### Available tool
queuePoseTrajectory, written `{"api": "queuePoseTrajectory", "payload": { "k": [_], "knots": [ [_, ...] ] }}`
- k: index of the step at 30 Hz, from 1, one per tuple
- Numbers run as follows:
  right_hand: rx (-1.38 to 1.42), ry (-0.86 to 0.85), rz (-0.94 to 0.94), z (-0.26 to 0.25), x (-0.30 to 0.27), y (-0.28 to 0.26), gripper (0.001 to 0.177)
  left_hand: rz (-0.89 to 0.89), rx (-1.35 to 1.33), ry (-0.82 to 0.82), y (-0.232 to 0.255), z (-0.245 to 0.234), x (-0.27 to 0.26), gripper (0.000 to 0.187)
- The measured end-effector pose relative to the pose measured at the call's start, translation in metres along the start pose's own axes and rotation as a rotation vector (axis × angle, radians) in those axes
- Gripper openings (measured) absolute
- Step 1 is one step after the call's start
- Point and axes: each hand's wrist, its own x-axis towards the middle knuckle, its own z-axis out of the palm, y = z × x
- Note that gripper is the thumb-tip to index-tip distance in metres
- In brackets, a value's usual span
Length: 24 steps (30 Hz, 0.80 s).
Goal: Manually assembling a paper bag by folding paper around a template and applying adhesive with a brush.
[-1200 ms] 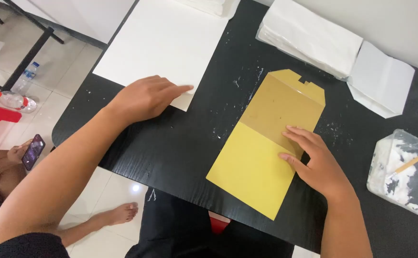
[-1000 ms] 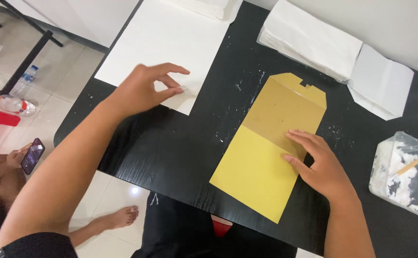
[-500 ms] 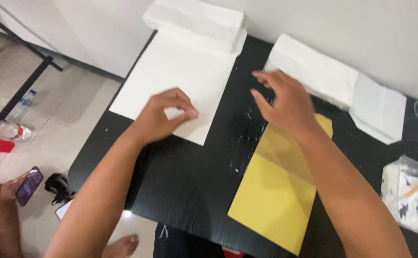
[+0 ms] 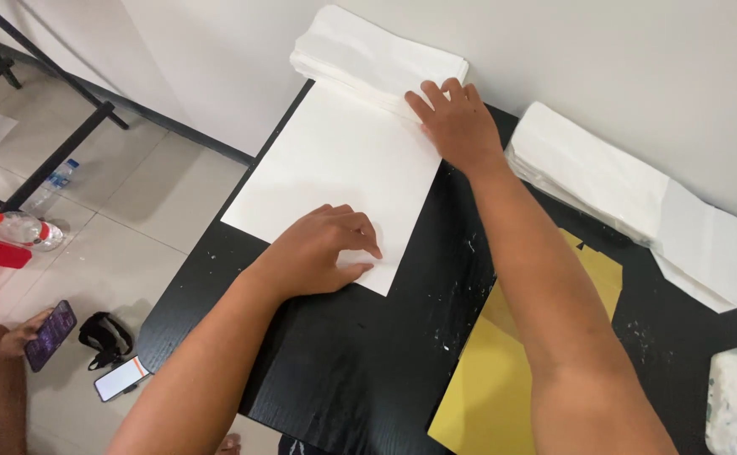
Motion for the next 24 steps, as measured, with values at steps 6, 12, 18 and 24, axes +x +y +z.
{"api": "queuePoseTrajectory", "payload": {
  "k": [6, 12, 18, 24],
  "knots": [
    [0.105, -0.008, -0.113, 0.018, -0.007, 0.002, 0.02, 0.096, 0.037, 0.162, 0.014, -0.01, 0.004, 0.017],
    [-0.022, -0.079, -0.104, 0.014, -0.005, 0.001, 0.021, 0.237, 0.136, 0.384, 0.006, -0.003, 0.001, 0.013],
    [-0.04, -0.065, -0.038, 0.018, -0.006, -0.005, 0.033, 0.411, 0.493, 0.595, 0.015, -0.014, -0.001, 0.03],
    [0.831, -0.024, 0.221, -0.051, 0.001, 0.009, 0.032, 0.446, 0.617, 0.809, 0.017, -0.018, -0.003, 0.026]
  ]
}}
